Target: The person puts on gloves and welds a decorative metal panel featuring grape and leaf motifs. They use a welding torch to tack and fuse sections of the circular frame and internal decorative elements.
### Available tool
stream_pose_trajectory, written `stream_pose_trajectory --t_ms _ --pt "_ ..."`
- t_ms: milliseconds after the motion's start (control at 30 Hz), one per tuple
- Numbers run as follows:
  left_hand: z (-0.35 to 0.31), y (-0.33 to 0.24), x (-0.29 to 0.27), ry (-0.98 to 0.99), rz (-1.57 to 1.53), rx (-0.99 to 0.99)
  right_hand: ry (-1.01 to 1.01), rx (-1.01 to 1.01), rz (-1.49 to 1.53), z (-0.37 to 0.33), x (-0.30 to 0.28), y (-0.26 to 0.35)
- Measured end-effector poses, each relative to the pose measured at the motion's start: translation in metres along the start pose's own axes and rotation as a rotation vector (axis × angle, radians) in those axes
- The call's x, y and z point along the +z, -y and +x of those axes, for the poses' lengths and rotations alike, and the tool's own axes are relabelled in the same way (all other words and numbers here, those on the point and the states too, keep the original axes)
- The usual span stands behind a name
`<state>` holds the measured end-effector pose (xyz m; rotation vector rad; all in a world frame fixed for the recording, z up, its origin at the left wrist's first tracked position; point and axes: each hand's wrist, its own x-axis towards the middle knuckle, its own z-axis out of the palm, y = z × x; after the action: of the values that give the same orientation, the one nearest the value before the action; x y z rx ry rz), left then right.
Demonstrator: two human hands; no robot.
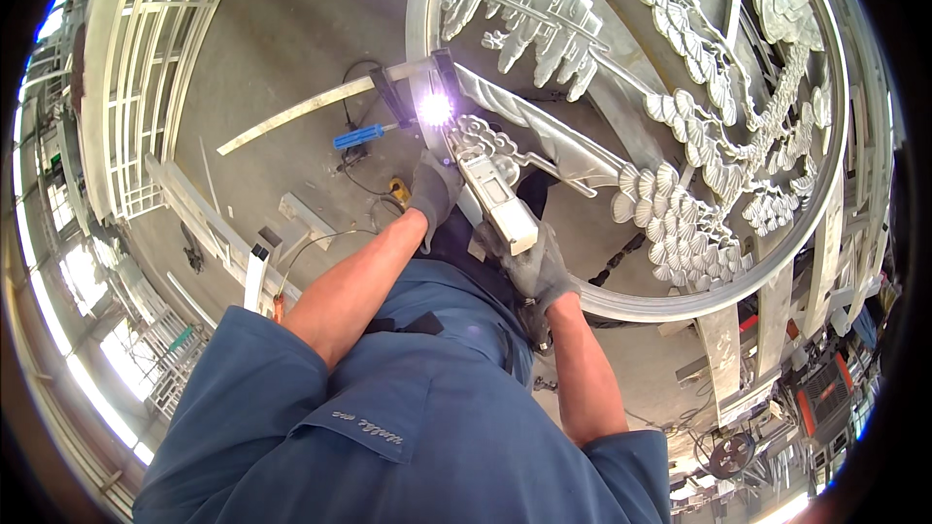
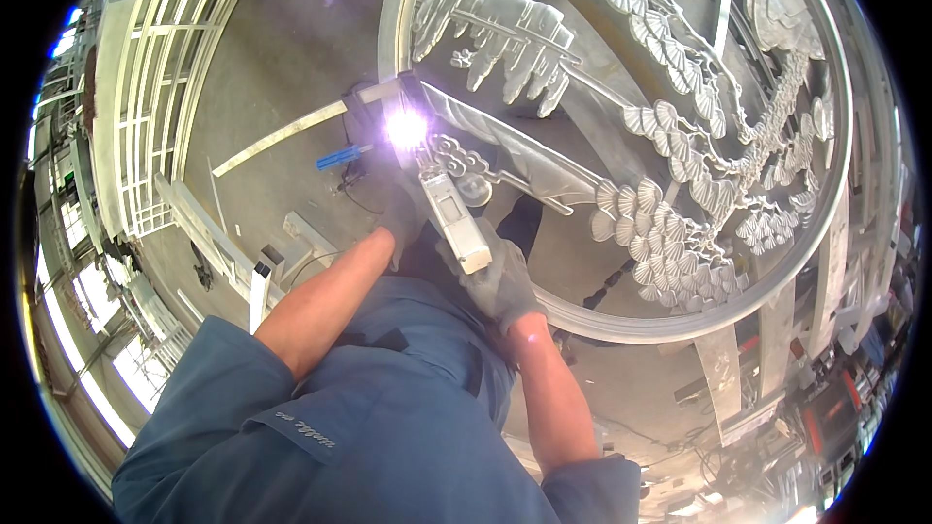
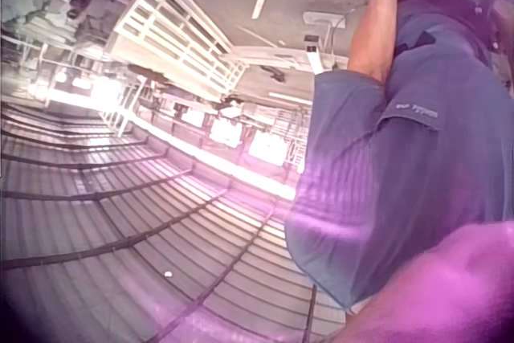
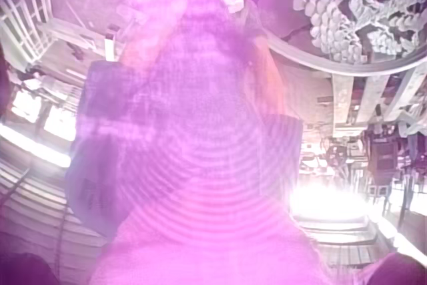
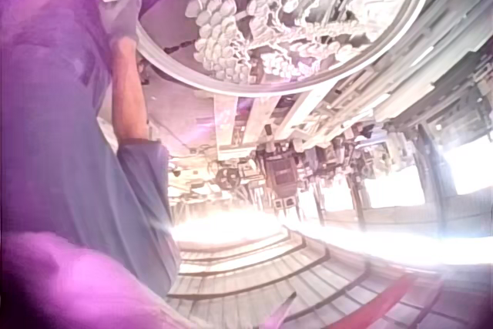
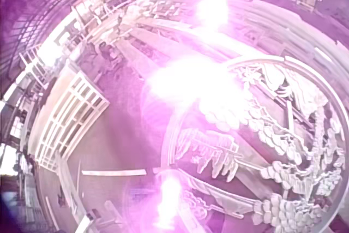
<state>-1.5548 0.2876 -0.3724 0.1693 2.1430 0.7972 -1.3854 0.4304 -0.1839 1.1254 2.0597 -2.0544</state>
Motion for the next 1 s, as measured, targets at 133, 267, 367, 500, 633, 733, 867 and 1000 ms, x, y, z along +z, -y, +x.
stream_pose_trajectory --t_ms 133,267,367,500,633,733,867,1000 --pt "-0.011 -0.026 -0.004 0.013 0.174 0.030 0.004 0.021 0.016 -0.002 0.000 -0.003" --pt "-0.023 -0.045 -0.009 0.009 0.098 0.046 0.009 0.015 -0.014 -0.005 0.002 -0.013" --pt "-0.025 -0.048 -0.013 0.035 0.263 0.148 0.017 0.039 0.004 -0.007 0.002 -0.013" --pt "-0.029 -0.066 -0.014 0.068 -0.054 -0.100 -0.036 -0.050 -0.077 -0.014 -0.001 -0.012" --pt "-0.026 -0.059 -0.013 0.019 0.006 -0.147 -0.005 -0.004 0.002 -0.014 -0.004 -0.013" --pt "-0.025 -0.061 -0.013 0.005 0.021 -0.169 0.017 0.062 0.087 -0.007 -0.001 -0.013" --pt "-0.037 -0.078 -0.016 0.005 0.014 -0.104 0.029 0.056 0.080 -0.002 0.003 -0.017" --pt "-0.028 -0.059 -0.015 0.015 0.040 -0.081 0.004 0.056 0.104 0.000 0.006 -0.011"
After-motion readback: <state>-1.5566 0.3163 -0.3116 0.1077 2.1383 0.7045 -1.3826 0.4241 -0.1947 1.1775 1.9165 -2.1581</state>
